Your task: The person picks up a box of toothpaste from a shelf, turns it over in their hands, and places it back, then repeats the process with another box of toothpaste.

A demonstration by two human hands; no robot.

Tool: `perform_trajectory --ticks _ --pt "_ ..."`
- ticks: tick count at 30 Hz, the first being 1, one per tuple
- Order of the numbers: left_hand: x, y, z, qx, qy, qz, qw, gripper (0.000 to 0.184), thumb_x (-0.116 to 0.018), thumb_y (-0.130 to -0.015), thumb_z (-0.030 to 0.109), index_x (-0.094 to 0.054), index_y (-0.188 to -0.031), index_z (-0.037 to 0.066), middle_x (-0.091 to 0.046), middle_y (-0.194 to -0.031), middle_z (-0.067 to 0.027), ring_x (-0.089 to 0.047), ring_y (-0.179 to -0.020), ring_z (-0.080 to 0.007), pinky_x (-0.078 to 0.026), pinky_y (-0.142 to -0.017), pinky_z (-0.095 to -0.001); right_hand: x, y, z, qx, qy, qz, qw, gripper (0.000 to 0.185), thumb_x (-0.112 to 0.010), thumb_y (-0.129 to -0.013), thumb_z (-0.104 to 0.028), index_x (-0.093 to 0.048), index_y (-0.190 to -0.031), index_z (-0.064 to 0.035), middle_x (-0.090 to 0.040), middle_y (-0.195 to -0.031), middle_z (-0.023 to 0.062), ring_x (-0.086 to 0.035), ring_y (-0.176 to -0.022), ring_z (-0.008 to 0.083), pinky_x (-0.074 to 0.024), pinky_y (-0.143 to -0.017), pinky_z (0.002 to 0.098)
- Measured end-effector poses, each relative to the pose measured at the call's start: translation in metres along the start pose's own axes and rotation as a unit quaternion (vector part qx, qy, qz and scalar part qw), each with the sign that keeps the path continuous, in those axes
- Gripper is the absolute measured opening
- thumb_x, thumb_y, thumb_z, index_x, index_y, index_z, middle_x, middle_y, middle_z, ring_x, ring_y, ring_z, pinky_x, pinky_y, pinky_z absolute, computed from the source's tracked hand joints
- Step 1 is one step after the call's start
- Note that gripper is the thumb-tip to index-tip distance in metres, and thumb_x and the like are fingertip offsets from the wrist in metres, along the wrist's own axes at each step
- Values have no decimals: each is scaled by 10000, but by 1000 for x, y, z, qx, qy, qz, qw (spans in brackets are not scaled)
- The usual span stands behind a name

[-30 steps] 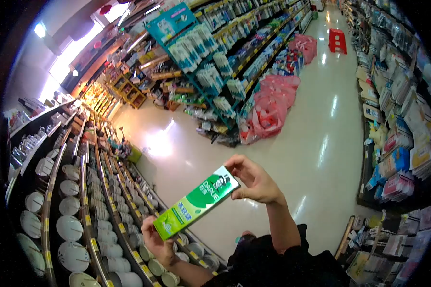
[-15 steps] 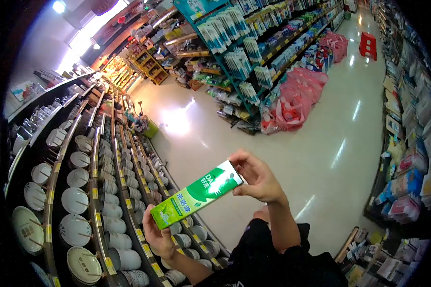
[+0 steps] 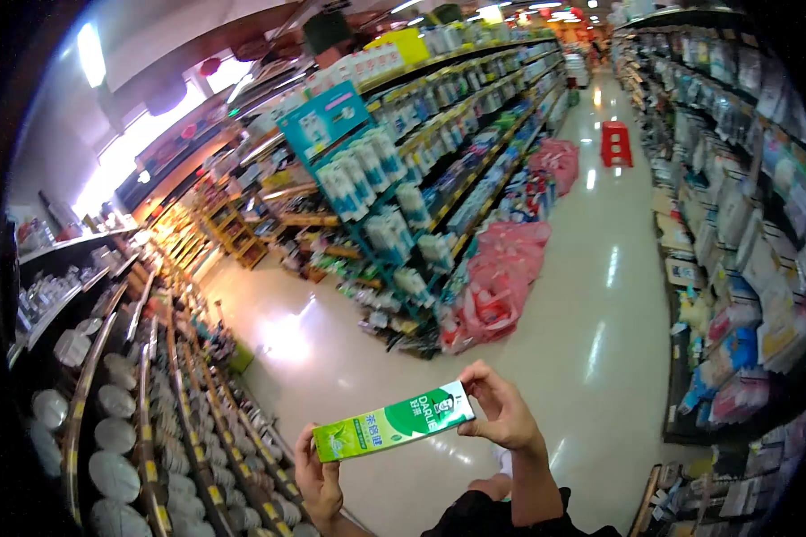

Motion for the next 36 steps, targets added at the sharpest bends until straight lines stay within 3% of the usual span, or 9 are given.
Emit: perform_trajectory --ticks 4,8,11,17,23,26,29,32,36 --pt "-35 -19 -8 30 63 11 998 557 -600 -889 146 -304 -1322 -39 -482 -1229 -133 -500 -1104 -197 -393 -933 -309 25 -5 -17 50 55 34 997 616 -852 -614 -181 -494 -1094 -35 -448 -1040 65 -465 -978 170 -378 -854 306" --pt "-41 -34 -18 -50 61 -31 996 633 -681 -829 275 -368 -1269 -55 -437 -1137 -121 -476 -982 -177 -393 -839 -279 39 -16 -25 48 39 15 998 621 -855 -598 -143 -495 -1092 -39 -459 -1037 85 -480 -986 187 -396 -830 302" --pt "-39 -56 -19 -19 31 -53 998 624 -706 -799 317 -411 -1205 -54 -407 -1068 -108 -447 -930 -170 -387 -823 -282 42 -33 -24 34 35 -3 999 634 -856 -582 -99 -494 -1098 -39 -466 -1042 94 -485 -995 193 -399 -833 306" --pt "-31 -96 -36 -79 7 -54 995 567 -714 -791 306 -436 -1143 -41 -412 -1075 -115 -452 -926 -180 -388 -820 -286 59 -78 -9 14 49 -28 998 646 -852 -575 -56 -495 -1113 -47 -472 -1079 110 -485 -1005 200 -400 -848 318" --pt "-48 -140 -60 -40 12 -44 998 515 -710 -790 267 -446 -1116 -32 -449 -1056 -136 -466 -929 -196 -404 -804 -300 82 -115 0 6 67 -50 996 647 -837 -582 -18 -493 -1128 -58 -470 -1091 114 -483 -1019 202 -400 -862 322" --pt "-51 -161 -67 -88 -153 -109 978 425 -559 -902 283 -492 -1202 -10 -511 -1160 -181 -478 -1120 -285 -327 -999 -366 94 -136 5 3 62 -57 996 656 -830 -585 -1 -488 -1141 -63 -470 -1095 109 -488 -1017 197 -403 -868 326" --pt "-58 -186 -75 -95 -142 -133 976 456 -564 -892 283 -476 -1228 -12 -503 -1207 -191 -468 -1134 -316 -318 -1013 -395 109 -155 12 -14 79 -40 996 660 -826 -597 -6 -479 -1155 -66 -473 -1093 98 -495 -1009 188 -404 -870 326" --pt "-69 -208 -101 -67 -11 -120 991 508 -694 -795 251 -432 -1127 -31 -478 -1025 -140 -481 -908 -200 -409 -799 -309 133 -154 31 -36 91 24 995 649 -839 -604 -77 -477 -1143 -63 -490 -1061 89 -508 -986 185 -413 -852 316" --pt "-94 -242 -129 -44 28 -175 983 501 -683 -783 187 -421 -1154 -25 -501 -1024 -139 -515 -817 -182 -433 -747 -297 169 -145 64 -51 76 145 985 637 -839 -641 -184 -466 -1140 -50 -515 -1027 64 -536 -968 171 -438 -840 295"
Point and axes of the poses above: each hand's wrist, its own y-axis away from the middle knuckle, its own x-axis out of the back of the hand, z = x × y, the point moved 5 cm from there along -y, towards the middle knuckle
